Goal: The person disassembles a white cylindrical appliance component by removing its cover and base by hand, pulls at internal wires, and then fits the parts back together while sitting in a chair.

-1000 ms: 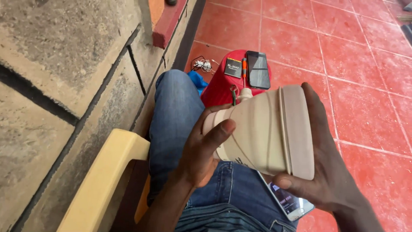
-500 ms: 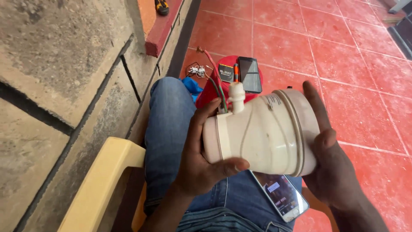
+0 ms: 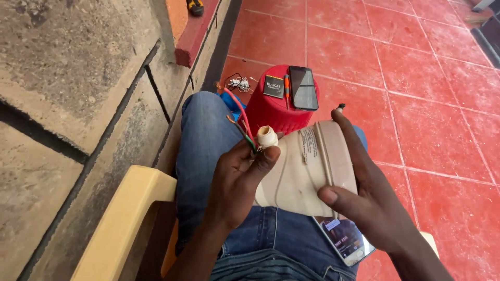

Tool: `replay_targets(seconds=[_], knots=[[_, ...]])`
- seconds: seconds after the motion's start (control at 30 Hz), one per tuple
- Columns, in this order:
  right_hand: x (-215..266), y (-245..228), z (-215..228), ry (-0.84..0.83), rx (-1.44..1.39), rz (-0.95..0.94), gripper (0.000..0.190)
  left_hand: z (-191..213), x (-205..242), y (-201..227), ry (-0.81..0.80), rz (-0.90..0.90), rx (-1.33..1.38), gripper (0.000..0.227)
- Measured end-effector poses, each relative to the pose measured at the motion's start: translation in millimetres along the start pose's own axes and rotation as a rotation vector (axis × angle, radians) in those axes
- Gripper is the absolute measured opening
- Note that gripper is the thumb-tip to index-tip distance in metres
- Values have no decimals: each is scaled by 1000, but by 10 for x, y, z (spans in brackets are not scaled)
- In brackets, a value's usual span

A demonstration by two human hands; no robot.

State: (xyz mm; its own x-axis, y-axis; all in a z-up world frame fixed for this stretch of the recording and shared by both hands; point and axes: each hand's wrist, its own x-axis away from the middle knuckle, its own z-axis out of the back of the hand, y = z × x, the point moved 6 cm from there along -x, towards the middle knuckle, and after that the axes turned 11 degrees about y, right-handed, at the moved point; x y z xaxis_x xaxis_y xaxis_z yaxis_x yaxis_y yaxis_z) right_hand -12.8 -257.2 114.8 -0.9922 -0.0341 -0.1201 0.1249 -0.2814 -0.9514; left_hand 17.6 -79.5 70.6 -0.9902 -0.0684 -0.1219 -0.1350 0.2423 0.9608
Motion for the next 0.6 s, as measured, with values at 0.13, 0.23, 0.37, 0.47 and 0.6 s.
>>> replay_targets(seconds=[0.13, 0.23, 0.37, 0.47, 0.6], knots=[[18, -11, 24, -38, 34, 81, 114, 14, 37, 78, 24, -49, 36, 38], [26, 15, 22, -67, -12, 79, 118, 13, 50, 135, 11, -112, 32, 41], [23, 1, 19, -96, 36, 129, 123, 60, 4, -73, 70, 54, 12, 33], [100, -83, 49, -151, 328, 344, 124, 67, -81, -473, 36, 389, 185, 36], [197, -66, 114, -214, 543, 569, 126, 7, -54, -732, -100, 660, 425, 36]])
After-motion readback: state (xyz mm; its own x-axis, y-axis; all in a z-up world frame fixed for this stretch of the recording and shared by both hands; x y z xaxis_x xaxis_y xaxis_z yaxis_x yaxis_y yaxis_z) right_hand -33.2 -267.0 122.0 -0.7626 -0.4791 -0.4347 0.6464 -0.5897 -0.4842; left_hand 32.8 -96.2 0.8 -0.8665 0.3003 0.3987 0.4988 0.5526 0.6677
